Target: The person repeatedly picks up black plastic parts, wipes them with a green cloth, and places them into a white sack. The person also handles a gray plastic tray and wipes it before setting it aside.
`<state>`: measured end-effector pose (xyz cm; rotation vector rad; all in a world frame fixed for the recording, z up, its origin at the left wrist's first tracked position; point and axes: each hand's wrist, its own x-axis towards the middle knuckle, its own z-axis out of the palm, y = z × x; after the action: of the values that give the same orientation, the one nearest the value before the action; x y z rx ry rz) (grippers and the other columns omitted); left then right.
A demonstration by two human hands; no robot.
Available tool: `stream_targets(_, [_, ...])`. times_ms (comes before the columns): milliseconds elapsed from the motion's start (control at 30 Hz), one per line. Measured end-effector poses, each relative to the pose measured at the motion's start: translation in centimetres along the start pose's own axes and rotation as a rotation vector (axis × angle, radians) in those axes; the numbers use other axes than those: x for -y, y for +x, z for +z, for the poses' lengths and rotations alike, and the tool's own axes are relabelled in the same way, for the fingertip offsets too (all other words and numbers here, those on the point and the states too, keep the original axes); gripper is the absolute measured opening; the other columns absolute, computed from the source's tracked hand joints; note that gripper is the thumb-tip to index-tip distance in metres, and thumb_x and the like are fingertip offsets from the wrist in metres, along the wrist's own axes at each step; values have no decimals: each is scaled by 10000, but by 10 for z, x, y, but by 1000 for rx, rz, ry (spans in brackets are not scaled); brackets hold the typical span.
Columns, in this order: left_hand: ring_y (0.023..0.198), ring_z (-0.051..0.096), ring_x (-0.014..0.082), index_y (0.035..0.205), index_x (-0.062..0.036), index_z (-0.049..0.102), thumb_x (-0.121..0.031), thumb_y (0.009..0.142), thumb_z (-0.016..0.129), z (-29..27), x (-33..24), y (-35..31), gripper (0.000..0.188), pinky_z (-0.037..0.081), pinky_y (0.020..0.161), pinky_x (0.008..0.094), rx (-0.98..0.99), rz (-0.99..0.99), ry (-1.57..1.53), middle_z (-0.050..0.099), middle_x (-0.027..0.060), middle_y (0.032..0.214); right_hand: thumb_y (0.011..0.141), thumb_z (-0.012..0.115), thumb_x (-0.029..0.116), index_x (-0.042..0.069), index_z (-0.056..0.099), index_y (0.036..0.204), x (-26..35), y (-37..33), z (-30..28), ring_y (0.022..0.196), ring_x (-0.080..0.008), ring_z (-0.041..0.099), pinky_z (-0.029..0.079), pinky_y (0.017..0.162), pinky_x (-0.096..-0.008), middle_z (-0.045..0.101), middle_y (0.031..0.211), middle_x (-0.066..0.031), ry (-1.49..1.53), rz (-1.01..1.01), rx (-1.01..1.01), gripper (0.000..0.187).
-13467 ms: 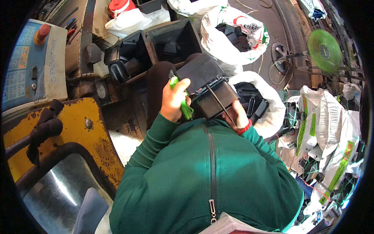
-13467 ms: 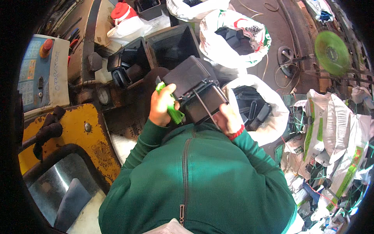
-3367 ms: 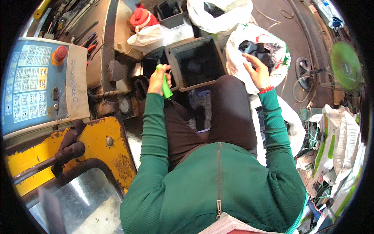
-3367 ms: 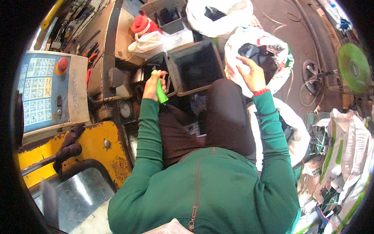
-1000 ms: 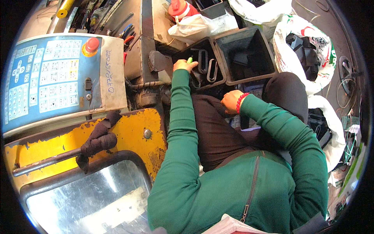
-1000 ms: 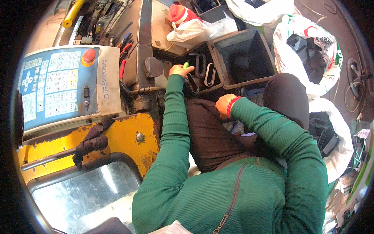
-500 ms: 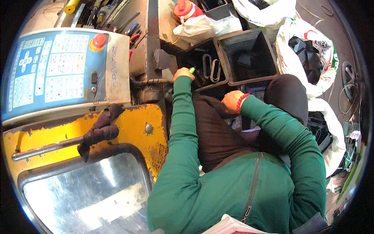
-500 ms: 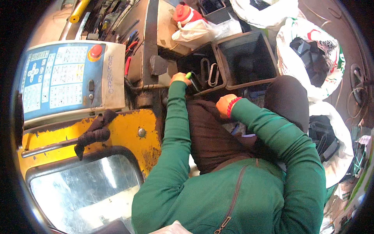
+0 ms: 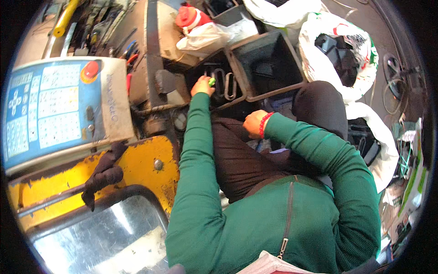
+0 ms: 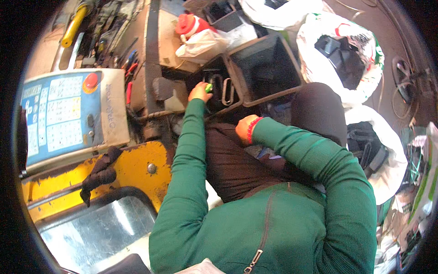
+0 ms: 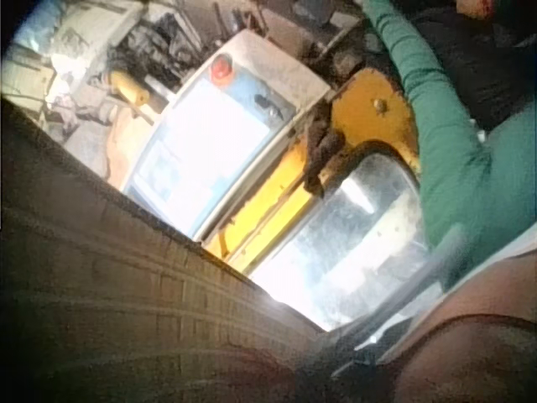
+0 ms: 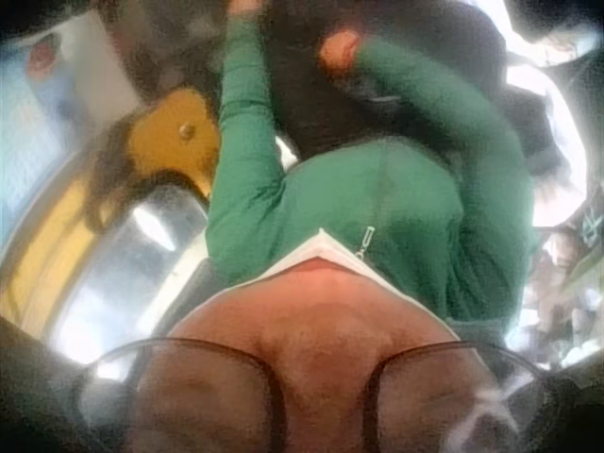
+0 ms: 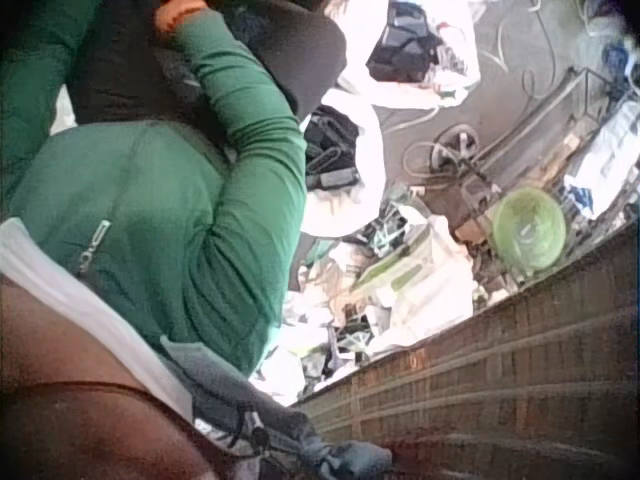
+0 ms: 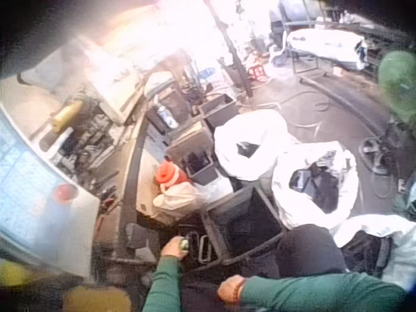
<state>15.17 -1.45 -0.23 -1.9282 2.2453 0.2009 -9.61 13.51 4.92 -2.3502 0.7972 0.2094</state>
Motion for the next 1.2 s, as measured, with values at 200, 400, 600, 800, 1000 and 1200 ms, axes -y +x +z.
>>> stream_targets(200, [926,614,332,1098,-139,599,-303,750,654,-55,-77,0,389,493,810,419,-258,-95,-212,638,145,1008,703,635,230,74,696,825,8,-16,16,824,-291,665,535,695,-405,677,847,-131,9,-47,42,207])
stream_targets(400, [577,654,190,974,-1,587,-221,825,585,-14,-200,44,265,514,582,372,574,-188,-893,658,107,850,693,649,242,67,690,754,18,-22,21,831,-275,645,529,678,-393,661,817,-102,59,-92,14,190])
stream_targets(600, [795,681,237,1002,0,615,-188,769,647,119,-243,122,301,530,689,388,646,-521,-941,623,181,1061,690,608,322,142,685,725,7,-43,1,763,-267,612,419,655,-400,655,826,-98,-47,104,148,199])
stream_targets(800, [1143,542,291,1111,-91,644,-358,771,582,245,-252,161,437,437,935,385,874,-118,-292,574,122,1227,861,427,303,172,692,1012,27,-38,53,1008,-215,590,426,784,-421,643,1094,-64,95,-177,227,332])
stream_targets(1000, [1115,560,297,1115,-88,635,-306,782,556,199,-263,158,406,453,915,394,610,-204,-372,591,153,1184,813,509,287,105,599,1094,12,-62,60,1040,-296,565,439,858,-420,583,1134,-141,270,-128,-323,347])
stream_targets(1200, [923,607,354,940,-66,620,-300,707,617,-24,-209,106,330,485,816,443,107,108,-319,641,167,954,737,660,356,83,644,909,6,-67,-29,877,-261,593,465,738,-387,612,886,-93,199,-149,0,323])
